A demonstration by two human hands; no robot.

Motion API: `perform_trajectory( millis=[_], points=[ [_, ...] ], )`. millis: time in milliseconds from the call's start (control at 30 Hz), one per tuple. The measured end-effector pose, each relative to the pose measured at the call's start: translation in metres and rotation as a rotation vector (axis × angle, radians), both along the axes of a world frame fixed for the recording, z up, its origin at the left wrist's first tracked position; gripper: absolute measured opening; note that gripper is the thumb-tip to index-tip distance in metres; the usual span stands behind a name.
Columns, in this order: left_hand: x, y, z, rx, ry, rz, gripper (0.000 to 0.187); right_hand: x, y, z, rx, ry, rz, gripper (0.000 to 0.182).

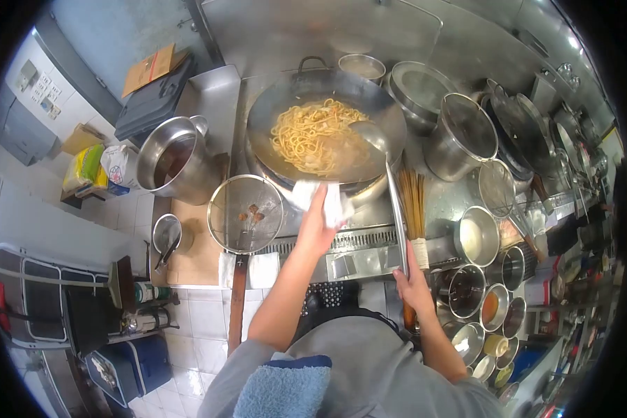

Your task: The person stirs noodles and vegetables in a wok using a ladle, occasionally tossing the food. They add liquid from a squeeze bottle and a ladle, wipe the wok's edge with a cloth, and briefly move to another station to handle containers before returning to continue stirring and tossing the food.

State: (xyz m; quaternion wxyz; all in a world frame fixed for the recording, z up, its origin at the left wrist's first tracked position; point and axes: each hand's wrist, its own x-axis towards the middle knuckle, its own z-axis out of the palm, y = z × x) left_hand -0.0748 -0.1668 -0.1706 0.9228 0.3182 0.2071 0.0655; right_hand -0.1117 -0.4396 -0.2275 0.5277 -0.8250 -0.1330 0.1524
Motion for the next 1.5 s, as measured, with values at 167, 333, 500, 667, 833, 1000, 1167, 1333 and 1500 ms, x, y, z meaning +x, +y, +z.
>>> perform_trajectory(
  millis=[167,333,500,667,833,1000,1167,1333,1500],
  points=[
    [-0.099,0.013,-0.044,0.070,0.213,-0.213,0.046,0.007,-0.010,0.015,0.108,0.155,-0.050,0.073],
    [-0.163,0.027,-0.042,0.508,0.382,-0.389,0.052,0.046,0.008,0.071,0.210,0.282,-0.064,0.069],
    [-0.184,0.043,-0.041,1.242,0.592,-0.774,0.067,0.125,0.042,0.093,0.229,0.200,0.005,0.073],
    [-0.244,0.057,-0.153,1.425,0.810,-0.908,0.069,0.162,0.066,0.103,0.135,0.209,0.094,0.076],
    [-0.320,0.063,-0.262,1.244,0.895,-0.728,0.071,0.147,0.064,0.112,-0.002,0.261,0.255,0.076],
    [-0.396,0.043,-0.330,1.114,1.036,-0.964,0.059,0.117,0.034,0.133,0.036,0.254,0.173,0.077],
    [-0.406,0.015,-0.301,1.126,0.900,-0.985,0.035,0.130,0.037,0.114,0.066,0.168,0.030,0.075],
    [-0.401,0.015,-0.301,0.946,1.000,-0.756,0.027,0.123,0.045,0.101,0.223,0.345,0.005,0.075],
    [-0.350,0.034,-0.252,0.714,1.028,-0.492,0.023,0.097,0.040,0.121,0.338,0.391,0.046,0.074]
  ],
)
